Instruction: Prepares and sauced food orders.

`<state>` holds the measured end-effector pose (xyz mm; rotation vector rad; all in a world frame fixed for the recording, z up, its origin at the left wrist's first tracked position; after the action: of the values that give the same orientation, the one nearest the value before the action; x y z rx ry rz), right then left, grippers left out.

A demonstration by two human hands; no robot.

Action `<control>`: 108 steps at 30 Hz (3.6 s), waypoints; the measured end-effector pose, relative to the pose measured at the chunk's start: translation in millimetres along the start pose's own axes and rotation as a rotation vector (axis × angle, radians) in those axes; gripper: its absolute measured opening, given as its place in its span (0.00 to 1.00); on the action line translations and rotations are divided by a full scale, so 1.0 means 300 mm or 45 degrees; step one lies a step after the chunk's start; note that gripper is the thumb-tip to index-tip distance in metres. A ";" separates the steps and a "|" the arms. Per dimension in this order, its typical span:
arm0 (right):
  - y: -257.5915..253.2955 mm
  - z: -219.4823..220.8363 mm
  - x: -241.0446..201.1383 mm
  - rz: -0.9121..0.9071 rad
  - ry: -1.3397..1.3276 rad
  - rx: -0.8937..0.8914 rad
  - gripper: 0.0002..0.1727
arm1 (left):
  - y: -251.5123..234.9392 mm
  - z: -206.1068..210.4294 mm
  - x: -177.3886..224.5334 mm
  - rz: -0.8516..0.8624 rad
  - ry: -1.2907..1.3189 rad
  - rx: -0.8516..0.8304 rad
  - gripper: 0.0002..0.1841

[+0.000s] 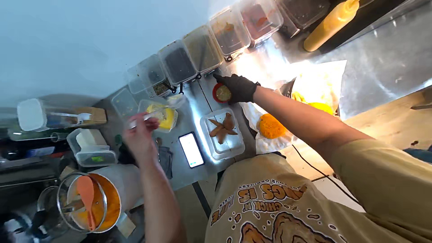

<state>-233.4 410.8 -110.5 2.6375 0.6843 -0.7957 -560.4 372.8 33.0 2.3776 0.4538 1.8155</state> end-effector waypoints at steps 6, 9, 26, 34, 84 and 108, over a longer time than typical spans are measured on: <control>0.001 0.001 0.002 -0.106 -0.048 0.012 0.76 | -0.053 0.509 -0.125 -0.076 -0.366 -0.313 0.18; 0.002 -0.001 0.000 -0.130 -0.046 0.026 0.78 | -0.084 0.601 -0.164 -0.085 -0.456 -0.350 0.17; 0.003 0.000 0.004 -0.180 -0.026 0.055 0.75 | -0.136 0.608 -0.121 -0.034 -0.668 -0.611 0.15; 0.005 0.004 0.005 -0.163 -0.018 0.068 0.76 | -0.146 0.616 -0.116 -0.068 -0.728 -0.669 0.16; -0.042 0.042 -0.023 -0.256 0.001 -0.060 0.75 | -0.104 0.517 -0.364 -0.635 0.117 -0.360 0.14; 0.141 -0.119 -0.156 -0.342 0.024 0.155 0.73 | 0.286 0.284 -0.451 -0.527 0.092 -0.322 0.13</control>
<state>-230.1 373.1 -48.5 2.6985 1.0427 -0.9114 -496.8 257.8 -92.2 1.8893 0.6270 1.6587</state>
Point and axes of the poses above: each hand's wrist, its own y-axis away from the middle knuckle, its own z-axis out of the palm, x = y × z, the point moved 9 cm from there along -y, towards the middle knuckle, and after that the axes turned 14 degrees about -z, right-handed, at the moved point
